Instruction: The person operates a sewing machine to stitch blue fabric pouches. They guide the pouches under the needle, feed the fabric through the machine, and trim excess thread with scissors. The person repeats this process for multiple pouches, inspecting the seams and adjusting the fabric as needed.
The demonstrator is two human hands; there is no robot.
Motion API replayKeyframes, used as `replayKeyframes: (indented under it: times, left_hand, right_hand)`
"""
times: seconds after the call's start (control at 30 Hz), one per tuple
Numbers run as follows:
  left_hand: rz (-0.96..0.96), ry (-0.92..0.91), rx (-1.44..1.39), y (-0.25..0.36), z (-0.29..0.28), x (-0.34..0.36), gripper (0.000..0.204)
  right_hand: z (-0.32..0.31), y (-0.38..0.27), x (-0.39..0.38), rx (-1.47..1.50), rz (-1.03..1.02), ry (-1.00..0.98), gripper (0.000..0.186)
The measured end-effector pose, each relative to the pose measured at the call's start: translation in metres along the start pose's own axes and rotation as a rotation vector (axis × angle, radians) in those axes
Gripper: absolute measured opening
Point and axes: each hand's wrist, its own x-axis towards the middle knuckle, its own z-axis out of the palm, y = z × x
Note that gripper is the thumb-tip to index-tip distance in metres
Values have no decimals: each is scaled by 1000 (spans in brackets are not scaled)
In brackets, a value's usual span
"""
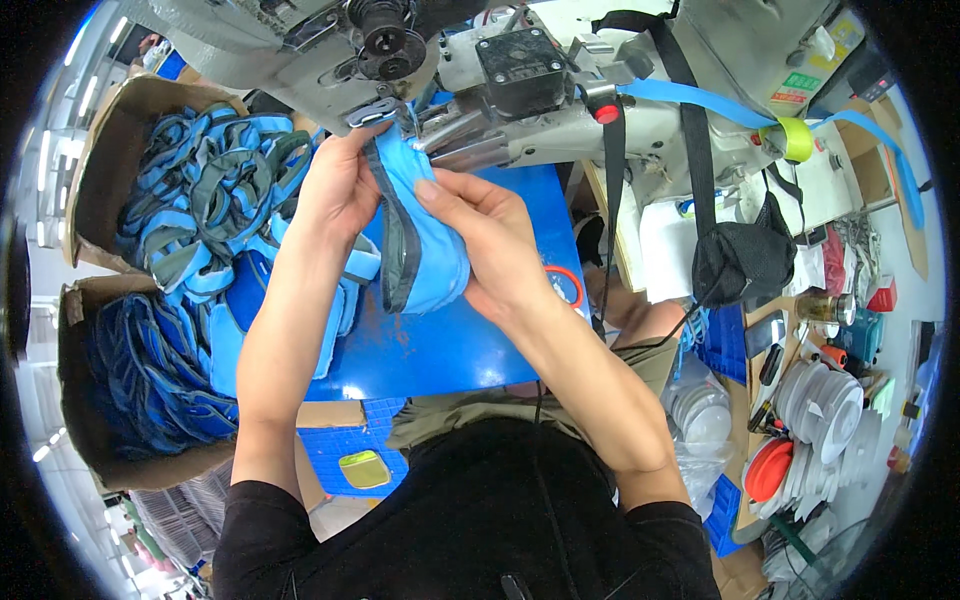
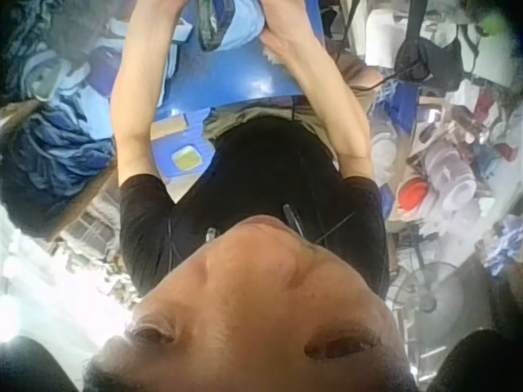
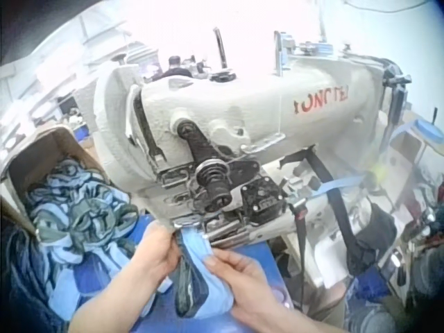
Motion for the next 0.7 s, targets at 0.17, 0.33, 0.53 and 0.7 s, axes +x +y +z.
replayKeyframes:
  times: [0.17, 0.33, 0.53, 0.7]
  left_hand:
    - [19, 52, -68, 5, 2, 8, 26]
    - [-35, 156, -148, 10, 0, 39, 24]
    - [-67, 84, -259, 13, -11, 57, 25]
    - [-130, -40, -304, -4, -33, 3, 31]
  right_hand:
    - [-4, 8, -3, -6, -33, -4, 28]
    - [-1, 7, 1, -30, -82, 2, 27]
    - [-5, -14, -8, -315, -136, 109, 28]
    - [-31, -112, -67, -816, -783, 309, 32]
